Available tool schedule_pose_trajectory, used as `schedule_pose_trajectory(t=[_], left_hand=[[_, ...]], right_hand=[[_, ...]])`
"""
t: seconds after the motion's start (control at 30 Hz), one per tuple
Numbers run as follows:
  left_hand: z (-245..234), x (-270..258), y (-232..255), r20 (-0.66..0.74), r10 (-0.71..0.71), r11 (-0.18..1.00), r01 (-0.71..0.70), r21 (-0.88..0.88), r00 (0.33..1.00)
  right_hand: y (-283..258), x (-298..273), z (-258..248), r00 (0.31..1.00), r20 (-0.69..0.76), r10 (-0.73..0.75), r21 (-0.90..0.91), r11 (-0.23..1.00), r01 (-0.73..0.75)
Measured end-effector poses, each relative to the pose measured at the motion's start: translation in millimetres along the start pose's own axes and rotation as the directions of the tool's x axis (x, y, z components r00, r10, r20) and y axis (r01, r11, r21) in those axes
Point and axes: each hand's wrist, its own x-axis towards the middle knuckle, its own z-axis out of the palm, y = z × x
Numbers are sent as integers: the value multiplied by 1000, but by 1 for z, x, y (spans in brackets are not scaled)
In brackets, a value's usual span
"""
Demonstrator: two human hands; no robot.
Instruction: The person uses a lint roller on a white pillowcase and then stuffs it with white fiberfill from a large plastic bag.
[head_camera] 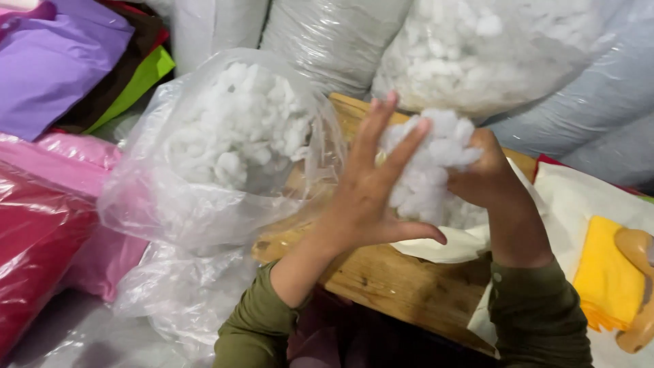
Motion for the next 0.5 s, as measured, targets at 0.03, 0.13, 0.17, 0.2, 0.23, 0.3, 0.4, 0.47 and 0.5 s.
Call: schedule_pose_trajectory(t=[0.03,0.13,0.17,0.2,0.23,0.3,0.4,0.47,0.5], left_hand=[[23,6,-4,96,46,999,-45,-4,994],[88,6,-32,253,164,985,-173,10,953],[109,-4,-46,247,176,984,-180,-4,953],[130,-14,-61,226,148,979,-175,107,963],[151,-23,-77,201,121,962,-164,216,972],[145,-29,-88,282,12,980,-67,186,959],[135,-47,-117,440,-204,977,154,147,874],[126,-47,-130,515,-282,959,255,123,810],[122,-45,-130,429,-257,963,269,34,866]], right_hand=[[8,-18,-15,1000,-15,-2,-15,1000,2],[12,-41,-23,999,-43,-6,-62,998,4],[16,-45,-28,999,-51,-3,-76,997,-1],[20,-48,-33,998,-60,-13,-91,996,7],[25,-51,-37,997,-68,-23,-105,994,16],[25,-52,-50,996,-65,55,-192,979,-67],[30,-52,-55,989,-46,143,-280,948,-150],[27,-50,-60,988,-44,147,-300,941,-154],[23,-52,-62,987,-36,156,-368,916,-159]])
